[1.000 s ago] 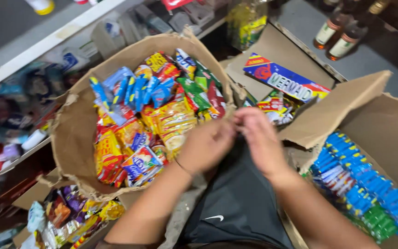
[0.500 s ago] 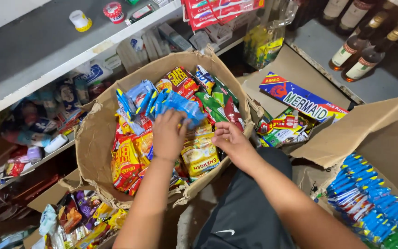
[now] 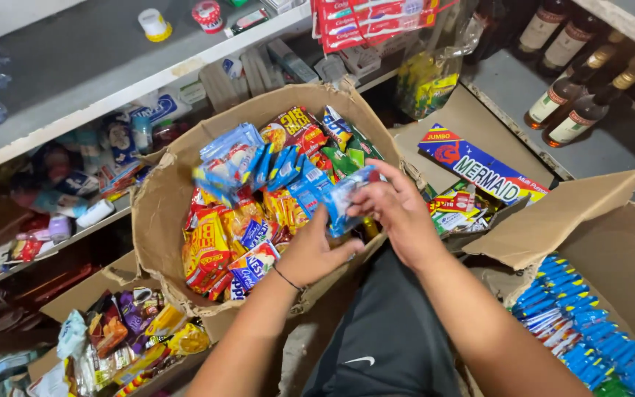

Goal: Organizing and sorting various snack and beverage packets from one container into a cardboard box.

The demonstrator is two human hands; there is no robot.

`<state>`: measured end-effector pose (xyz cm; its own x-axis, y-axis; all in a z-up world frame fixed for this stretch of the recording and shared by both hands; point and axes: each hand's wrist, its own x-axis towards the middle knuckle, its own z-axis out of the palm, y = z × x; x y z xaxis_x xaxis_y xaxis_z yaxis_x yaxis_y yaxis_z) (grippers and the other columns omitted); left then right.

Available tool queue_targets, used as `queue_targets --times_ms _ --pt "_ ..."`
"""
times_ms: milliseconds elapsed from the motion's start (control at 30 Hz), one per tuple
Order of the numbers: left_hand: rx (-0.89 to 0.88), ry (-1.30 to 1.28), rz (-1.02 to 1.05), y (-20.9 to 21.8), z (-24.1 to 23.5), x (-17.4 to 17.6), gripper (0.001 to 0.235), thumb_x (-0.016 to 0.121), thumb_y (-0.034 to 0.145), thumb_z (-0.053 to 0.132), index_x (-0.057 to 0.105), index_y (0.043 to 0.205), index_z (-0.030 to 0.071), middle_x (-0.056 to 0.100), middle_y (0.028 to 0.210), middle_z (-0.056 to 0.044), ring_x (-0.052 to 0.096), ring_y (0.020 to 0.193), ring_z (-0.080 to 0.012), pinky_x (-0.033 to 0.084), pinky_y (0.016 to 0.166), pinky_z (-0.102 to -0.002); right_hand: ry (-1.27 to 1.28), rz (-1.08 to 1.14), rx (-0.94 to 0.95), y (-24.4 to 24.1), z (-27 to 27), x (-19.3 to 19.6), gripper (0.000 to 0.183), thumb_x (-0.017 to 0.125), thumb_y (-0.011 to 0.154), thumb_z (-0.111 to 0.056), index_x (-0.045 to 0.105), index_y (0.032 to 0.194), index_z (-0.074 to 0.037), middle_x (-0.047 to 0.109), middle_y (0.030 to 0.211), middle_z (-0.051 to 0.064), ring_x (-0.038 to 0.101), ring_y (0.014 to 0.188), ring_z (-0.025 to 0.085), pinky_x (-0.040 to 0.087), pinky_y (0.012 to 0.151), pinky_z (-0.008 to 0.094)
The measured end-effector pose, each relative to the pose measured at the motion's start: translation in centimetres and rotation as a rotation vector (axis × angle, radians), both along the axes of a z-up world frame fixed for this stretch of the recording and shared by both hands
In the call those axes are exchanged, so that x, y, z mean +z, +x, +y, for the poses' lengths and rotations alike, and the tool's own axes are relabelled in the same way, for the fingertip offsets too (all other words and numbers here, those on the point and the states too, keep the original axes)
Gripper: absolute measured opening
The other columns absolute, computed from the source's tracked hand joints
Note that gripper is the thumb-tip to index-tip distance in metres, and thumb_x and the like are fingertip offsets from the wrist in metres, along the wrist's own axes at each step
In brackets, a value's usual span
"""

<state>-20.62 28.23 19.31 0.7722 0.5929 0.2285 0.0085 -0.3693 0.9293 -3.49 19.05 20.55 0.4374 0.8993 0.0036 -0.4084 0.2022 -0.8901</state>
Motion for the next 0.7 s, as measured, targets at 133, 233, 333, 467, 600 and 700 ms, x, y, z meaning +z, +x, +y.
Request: queue_targets --times_ms 133,233,333,467,600,700 --pt "0.150 -0.139 -0.028 -0.9 -0.5 -3.2 0.045 0.064 0.102 0.024 0.055 0.139 0.002 0.070 0.126 -0.012 0.065 0.116 -0.0175 0.052 0.102 -0.033 0.078 -0.215 0.109 0.1 -0.2 -0.9 0.071 0.077 0.088 -0.012 0.041 0.150 -0.005 0.061 0.105 0.004 0.061 0.096 0.011 0.053 0.087 0.027" --pt "0.204 -0.139 -0.098 -2.1 -1.3 -2.7 0.044 0.061 0.105 0.026 0.056 0.141 0.001 0.070 0.129 -0.012 0.064 0.120 -0.0177 0.050 0.105 -0.034 -0.012 -0.612 0.062 0.2 -0.2 -1.9 0.065 0.080 0.086 -0.013 0.048 0.142 -0.001 0.056 0.113 0.003 0.056 0.104 0.012 0.049 0.088 0.028" --pt "0.224 -0.204 -0.046 -2.8 -2.2 -0.7 0.054 0.065 0.099 0.027 0.046 0.143 0.002 0.065 0.130 -0.010 0.063 0.119 -0.0163 0.052 0.099 -0.034 -0.044 -0.747 0.157 -0.7 0.4 -0.4 0.044 0.077 0.092 -0.016 0.060 0.130 0.000 0.064 0.116 0.003 0.060 0.106 0.013 0.050 0.091 0.031" --pt "0.319 -0.139 0.022 -3.1 -1.2 0.9 0.063 0.075 0.086 0.023 0.044 0.137 0.002 0.064 0.124 -0.010 0.063 0.112 -0.0167 0.054 0.094 -0.036 0.033 -0.541 0.246 -2.7 1.1 4.8 0.030 0.071 0.097 -0.016 0.065 0.123 -0.002 0.071 0.114 0.002 0.064 0.106 0.010 0.052 0.096 0.030" --pt "0.446 0.131 -0.038 -2.9 2.4 -5.1 0.040 0.069 0.089 0.010 0.060 0.126 -0.001 0.070 0.117 -0.014 0.065 0.110 -0.0185 0.052 0.097 -0.035 0.102 -0.403 0.157 -2.7 0.5 9.7 0.024 0.067 0.102 -0.017 0.063 0.121 -0.002 0.071 0.110 0.004 0.065 0.097 0.009 0.055 0.089 0.028" --pt "0.493 -0.079 -0.051 -2.5 3.3 -7.1 0.026 0.061 0.101 0.013 0.063 0.121 -0.004 0.065 0.104 -0.015 0.059 0.095 -0.0198 0.050 0.087 -0.036 0.112 -0.352 0.125 -1.9 1.7 10.4 0.025 0.066 0.103 -0.017 0.060 0.122 -0.002 0.071 0.109 0.005 0.066 0.095 0.009 0.056 0.086 0.028"
